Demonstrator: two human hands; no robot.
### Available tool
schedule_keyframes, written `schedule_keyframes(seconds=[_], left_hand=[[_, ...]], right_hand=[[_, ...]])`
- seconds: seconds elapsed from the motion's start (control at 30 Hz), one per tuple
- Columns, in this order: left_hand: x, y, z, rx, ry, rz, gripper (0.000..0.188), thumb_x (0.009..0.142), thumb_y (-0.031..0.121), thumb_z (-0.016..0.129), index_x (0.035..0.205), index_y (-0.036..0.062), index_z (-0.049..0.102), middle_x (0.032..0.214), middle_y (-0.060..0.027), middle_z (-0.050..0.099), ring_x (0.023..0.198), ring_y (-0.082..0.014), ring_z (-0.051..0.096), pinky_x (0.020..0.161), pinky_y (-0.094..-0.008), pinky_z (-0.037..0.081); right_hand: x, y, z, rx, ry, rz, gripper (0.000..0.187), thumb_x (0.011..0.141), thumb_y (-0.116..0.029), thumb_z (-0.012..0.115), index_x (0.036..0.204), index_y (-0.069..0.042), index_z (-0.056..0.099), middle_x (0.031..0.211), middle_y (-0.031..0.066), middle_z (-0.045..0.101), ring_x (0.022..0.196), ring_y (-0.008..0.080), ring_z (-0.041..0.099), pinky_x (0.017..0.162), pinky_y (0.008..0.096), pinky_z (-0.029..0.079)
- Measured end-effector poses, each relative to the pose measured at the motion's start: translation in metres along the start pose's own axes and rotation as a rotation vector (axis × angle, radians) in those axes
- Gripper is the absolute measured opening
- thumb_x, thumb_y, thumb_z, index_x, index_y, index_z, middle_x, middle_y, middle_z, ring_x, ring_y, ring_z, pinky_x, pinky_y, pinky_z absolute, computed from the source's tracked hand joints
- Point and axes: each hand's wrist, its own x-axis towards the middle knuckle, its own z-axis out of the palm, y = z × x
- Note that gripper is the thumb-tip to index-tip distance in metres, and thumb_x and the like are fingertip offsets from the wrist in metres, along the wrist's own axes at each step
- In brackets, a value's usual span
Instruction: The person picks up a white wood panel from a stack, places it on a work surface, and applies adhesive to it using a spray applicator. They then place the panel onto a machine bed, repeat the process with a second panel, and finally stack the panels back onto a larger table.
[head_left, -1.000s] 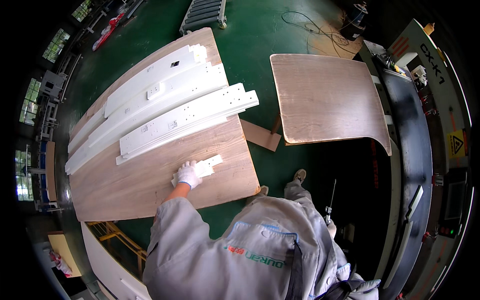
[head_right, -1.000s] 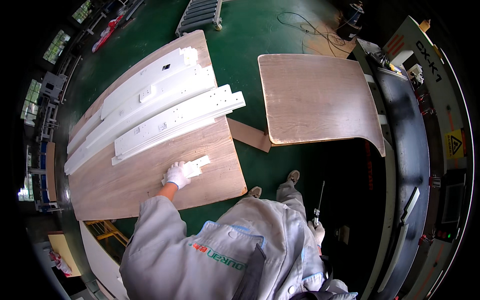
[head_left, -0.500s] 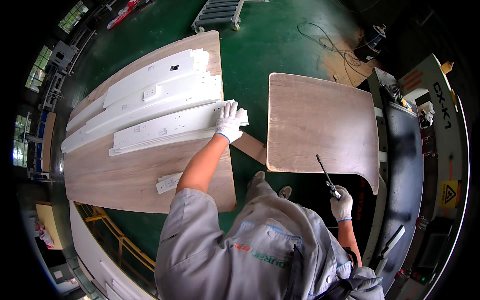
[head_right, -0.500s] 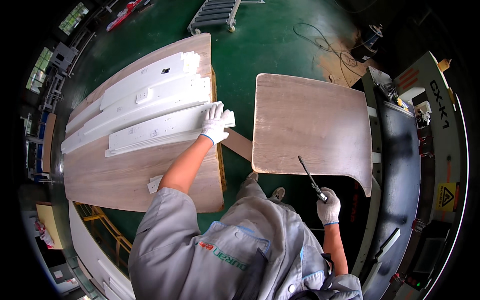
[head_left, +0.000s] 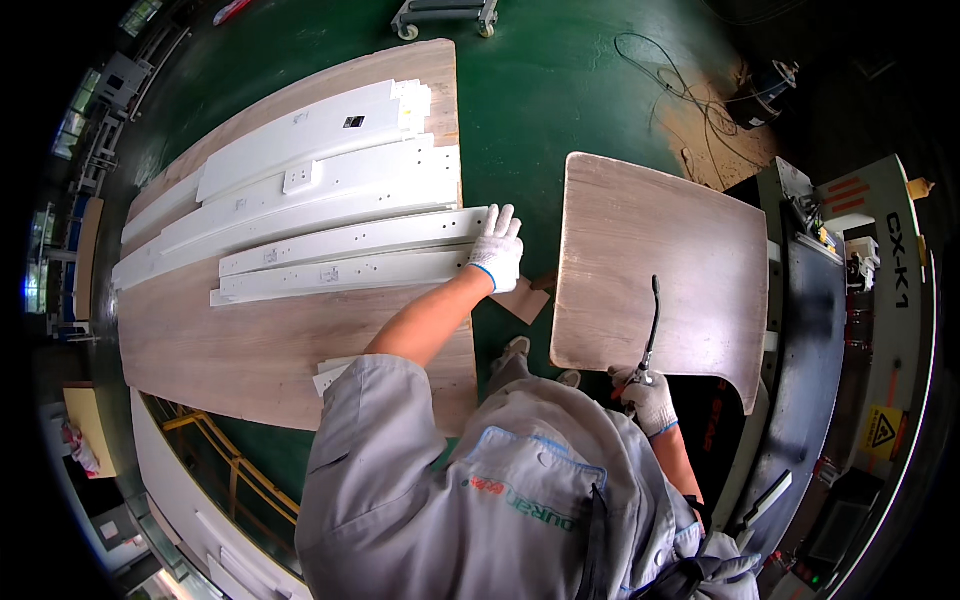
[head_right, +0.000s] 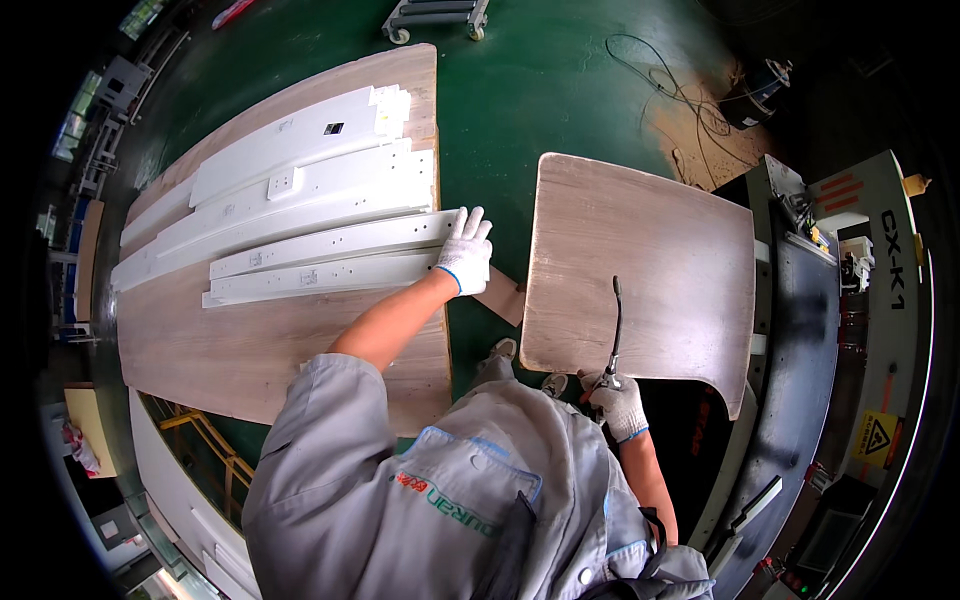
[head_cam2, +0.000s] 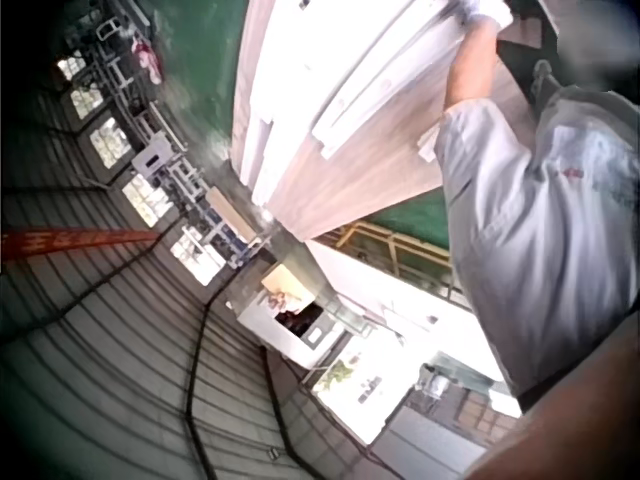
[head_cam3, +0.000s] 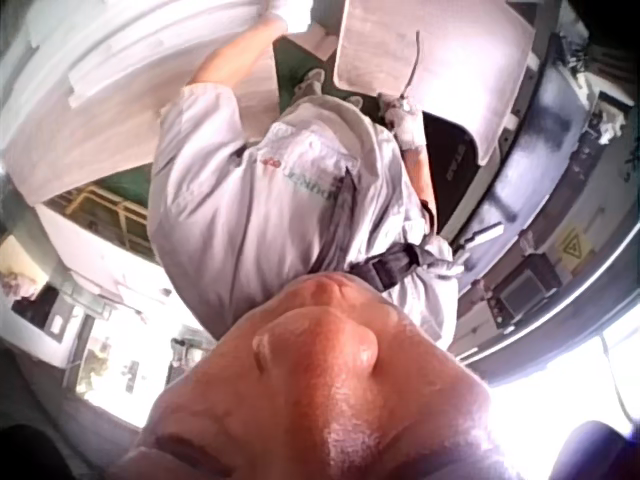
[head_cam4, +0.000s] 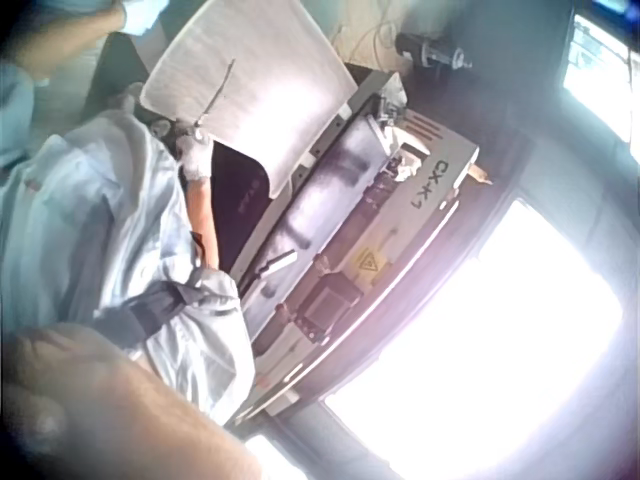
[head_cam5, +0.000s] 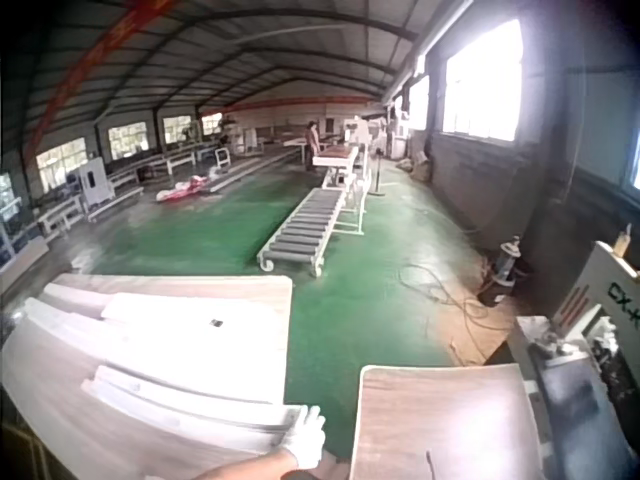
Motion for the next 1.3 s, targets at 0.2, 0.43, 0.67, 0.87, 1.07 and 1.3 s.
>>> schedule_keyframes(seconds=[0.2,0.43,0.67,0.87,1.07,1.3], left_hand=[[-0.049,0.051,-0.033,-0.338,-0.13,-0.092,0.035,0.076,0.018,0.072,0.106,0.001,0.068,0.106,-0.0182,0.07,0.106,-0.0361,0.07,0.096,-0.0503,0.056],[-0.008,0.096,-0.036,-0.305,0.084,0.084,0.048,0.074,0.025,0.081,0.111,0.0019,0.063,0.099,-0.0166,0.074,0.093,-0.0346,0.075,0.078,-0.0459,0.059],[0.061,0.206,-0.007,-0.369,0.176,0.225,0.089,0.071,0.03,0.085,0.148,0.0017,0.05,0.12,-0.0168,0.069,0.11,-0.0318,0.067,0.099,-0.0462,0.05],[-0.015,0.122,-0.02,-0.18,-0.006,0.169,0.102,0.068,0.034,0.089,0.153,0.0056,0.041,0.129,-0.0142,0.059,0.119,-0.0333,0.059,0.102,-0.0485,0.047],[-0.001,0.113,-0.013,-0.198,0.0,0.173,0.061,0.07,0.024,0.082,0.123,0.0087,0.057,0.11,-0.0157,0.064,0.105,-0.0357,0.065,0.092,-0.0482,0.055],[0.085,0.261,-0.047,-0.19,0.04,0.228,0.065,0.067,0.027,0.083,0.124,0.0085,0.059,0.115,-0.0176,0.065,0.11,-0.0364,0.065,0.096,-0.047,0.056]], right_hand=[[0.07,-0.033,0.053,0.447,-0.444,0.121,0.031,0.074,0.003,0.062,0.103,0.007,0.072,0.127,0.0187,0.068,0.127,0.037,0.064,0.102,0.048,0.058],[0.113,-0.055,0.075,0.222,-0.396,0.019,0.021,0.079,-0.004,0.063,0.098,0.003,0.069,0.086,0.0113,0.071,0.075,0.0214,0.065,0.073,0.0331,0.053],[0.127,0.016,-0.039,0.643,-0.026,-0.101,0.024,0.075,-0.005,0.059,0.098,0.002,0.064,0.085,0.0145,0.064,0.077,0.0288,0.064,0.073,0.0388,0.054],[0.047,-0.009,-0.135,0.482,0.522,-0.14,0.035,0.078,-0.005,0.06,0.112,0.003,0.062,0.104,0.0159,0.068,0.08,0.023,0.065,0.068,0.0312,0.05],[-0.024,0.048,-0.16,0.582,0.657,-0.157,0.032,0.075,-0.002,0.061,0.106,0.003,0.07,0.106,0.0148,0.073,0.085,0.0221,0.068,0.07,0.0307,0.049],[-0.064,0.099,-0.184,0.633,0.743,-0.019,0.029,0.078,-0.006,0.066,0.105,-0.003,0.076,0.09,0.0055,0.072,0.066,0.013,0.056,0.057,0.0298,0.044]])
